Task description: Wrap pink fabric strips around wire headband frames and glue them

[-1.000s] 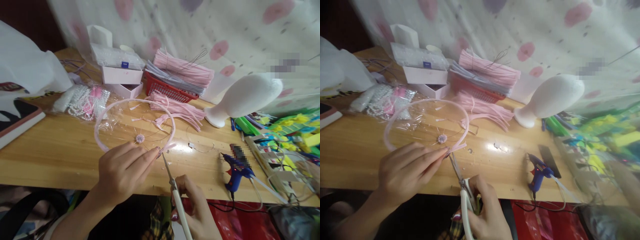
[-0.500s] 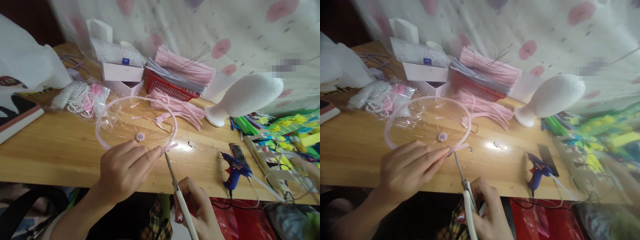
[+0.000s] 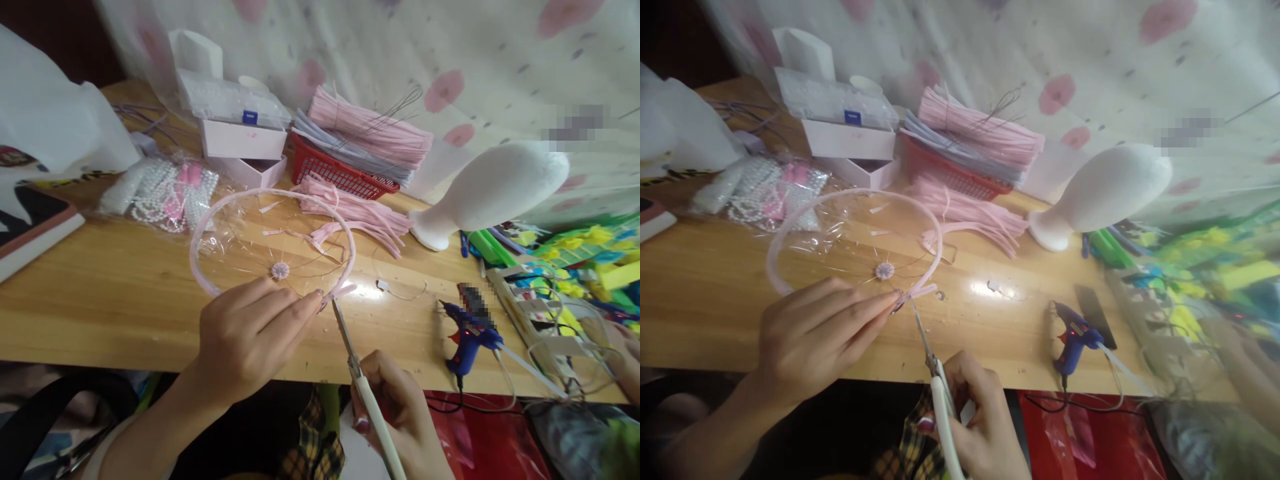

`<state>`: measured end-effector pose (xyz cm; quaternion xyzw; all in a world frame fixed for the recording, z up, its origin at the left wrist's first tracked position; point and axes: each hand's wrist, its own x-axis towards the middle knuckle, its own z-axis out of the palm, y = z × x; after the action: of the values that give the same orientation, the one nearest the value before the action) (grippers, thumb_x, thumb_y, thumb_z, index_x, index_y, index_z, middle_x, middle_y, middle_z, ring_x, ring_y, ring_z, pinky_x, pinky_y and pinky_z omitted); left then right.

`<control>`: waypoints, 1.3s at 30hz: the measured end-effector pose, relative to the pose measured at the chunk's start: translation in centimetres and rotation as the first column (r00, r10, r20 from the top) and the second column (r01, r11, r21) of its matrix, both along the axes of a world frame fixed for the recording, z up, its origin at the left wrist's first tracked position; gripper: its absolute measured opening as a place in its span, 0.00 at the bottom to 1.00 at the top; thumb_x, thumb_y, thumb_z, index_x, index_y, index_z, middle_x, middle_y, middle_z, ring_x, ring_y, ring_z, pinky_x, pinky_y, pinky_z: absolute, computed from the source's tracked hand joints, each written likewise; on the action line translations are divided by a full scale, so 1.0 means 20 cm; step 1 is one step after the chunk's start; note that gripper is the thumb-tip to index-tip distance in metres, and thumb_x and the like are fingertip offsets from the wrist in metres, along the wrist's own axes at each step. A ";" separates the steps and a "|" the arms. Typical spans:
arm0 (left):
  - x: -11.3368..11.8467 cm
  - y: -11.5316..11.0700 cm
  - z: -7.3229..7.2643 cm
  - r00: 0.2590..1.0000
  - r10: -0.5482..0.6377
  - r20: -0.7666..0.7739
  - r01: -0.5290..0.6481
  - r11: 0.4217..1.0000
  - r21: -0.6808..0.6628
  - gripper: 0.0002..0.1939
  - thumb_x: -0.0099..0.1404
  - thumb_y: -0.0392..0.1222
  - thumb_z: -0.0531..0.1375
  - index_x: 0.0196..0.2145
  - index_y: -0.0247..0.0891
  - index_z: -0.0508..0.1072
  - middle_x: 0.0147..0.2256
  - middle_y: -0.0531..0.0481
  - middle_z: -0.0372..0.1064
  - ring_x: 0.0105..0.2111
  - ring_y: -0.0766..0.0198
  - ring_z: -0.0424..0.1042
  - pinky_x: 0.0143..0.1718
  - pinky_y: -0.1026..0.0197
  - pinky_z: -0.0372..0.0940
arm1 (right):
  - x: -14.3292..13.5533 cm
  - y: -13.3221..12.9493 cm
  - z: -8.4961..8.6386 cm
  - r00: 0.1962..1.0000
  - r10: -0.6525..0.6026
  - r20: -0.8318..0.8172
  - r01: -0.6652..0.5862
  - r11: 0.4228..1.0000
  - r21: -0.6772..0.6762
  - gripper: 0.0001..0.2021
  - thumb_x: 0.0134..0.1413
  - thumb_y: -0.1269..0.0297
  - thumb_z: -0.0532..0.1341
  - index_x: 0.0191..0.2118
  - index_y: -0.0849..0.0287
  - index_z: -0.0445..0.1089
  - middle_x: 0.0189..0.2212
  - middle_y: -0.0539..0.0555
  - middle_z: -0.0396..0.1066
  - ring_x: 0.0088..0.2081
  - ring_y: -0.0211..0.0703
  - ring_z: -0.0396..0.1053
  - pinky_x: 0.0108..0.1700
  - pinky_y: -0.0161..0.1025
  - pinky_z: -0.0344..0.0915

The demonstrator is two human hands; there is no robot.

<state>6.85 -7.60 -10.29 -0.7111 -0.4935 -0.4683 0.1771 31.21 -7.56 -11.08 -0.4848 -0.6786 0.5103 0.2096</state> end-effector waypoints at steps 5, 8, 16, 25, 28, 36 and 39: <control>-0.01 -0.01 0.00 1.000 -0.003 0.005 0.003 1.000 0.002 0.07 0.63 0.28 0.66 0.40 0.32 0.76 0.24 0.52 0.76 0.22 0.63 0.70 0.24 0.59 0.66 | -0.01 0.01 0.01 1.000 0.010 0.007 -0.010 0.999 0.032 0.26 0.50 0.36 0.65 0.25 0.55 0.61 0.20 0.45 0.55 0.22 0.35 0.51 0.23 0.35 0.48; -0.01 -0.01 0.00 1.000 -0.004 0.003 0.004 1.000 0.003 0.07 0.63 0.27 0.66 0.40 0.32 0.77 0.24 0.52 0.76 0.22 0.63 0.70 0.24 0.59 0.66 | 0.01 0.01 0.00 1.000 0.021 0.014 -0.021 1.000 0.005 0.22 0.54 0.43 0.66 0.26 0.54 0.60 0.20 0.45 0.56 0.22 0.35 0.51 0.23 0.35 0.49; 0.00 -0.01 0.01 1.000 -0.018 0.003 0.018 1.000 -0.001 0.07 0.63 0.27 0.66 0.40 0.32 0.77 0.22 0.54 0.73 0.22 0.63 0.67 0.24 0.59 0.64 | -0.04 -0.02 -0.04 1.000 0.012 -0.021 -0.011 0.999 0.034 0.15 0.53 0.60 0.64 0.27 0.53 0.54 0.20 0.43 0.55 0.21 0.33 0.51 0.22 0.33 0.49; 0.00 0.00 0.00 1.000 -0.028 -0.006 0.028 1.000 -0.003 0.08 0.63 0.26 0.66 0.40 0.31 0.77 0.24 0.52 0.75 0.23 0.62 0.70 0.25 0.58 0.65 | -0.07 0.00 -0.04 0.997 0.056 -0.054 -0.052 0.995 0.082 0.13 0.47 0.69 0.61 0.25 0.53 0.52 0.18 0.41 0.50 0.19 0.30 0.47 0.20 0.31 0.43; 0.00 0.01 0.01 1.000 -0.027 -0.013 0.027 1.000 0.008 0.08 0.62 0.27 0.67 0.40 0.30 0.77 0.25 0.50 0.77 0.23 0.62 0.71 0.25 0.58 0.66 | -0.06 0.01 -0.07 0.995 0.057 -0.088 -0.055 0.998 0.033 0.14 0.48 0.68 0.62 0.25 0.53 0.52 0.19 0.41 0.51 0.20 0.31 0.47 0.20 0.32 0.44; 0.01 0.01 0.01 0.999 -0.033 -0.003 0.033 0.999 0.005 0.06 0.63 0.27 0.66 0.39 0.30 0.77 0.24 0.50 0.77 0.23 0.63 0.70 0.26 0.58 0.65 | -0.07 0.03 -0.09 0.995 0.037 -0.091 -0.031 0.997 0.066 0.17 0.54 0.59 0.66 0.27 0.54 0.56 0.22 0.44 0.56 0.23 0.34 0.52 0.24 0.33 0.50; 0.03 0.01 0.02 0.997 -0.057 0.045 0.057 0.998 -0.002 0.05 0.64 0.27 0.65 0.39 0.30 0.77 0.26 0.49 0.78 0.24 0.63 0.70 0.28 0.59 0.66 | -0.08 0.02 -0.12 0.995 -0.011 -0.097 0.033 0.972 0.232 0.17 0.52 0.62 0.69 0.27 0.55 0.57 0.22 0.43 0.57 0.23 0.33 0.52 0.24 0.32 0.51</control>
<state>7.45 -7.42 -9.83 -0.7145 -0.4777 -0.4882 0.1514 29.56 -7.11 -13.45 -0.4395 -0.7177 0.4474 0.3028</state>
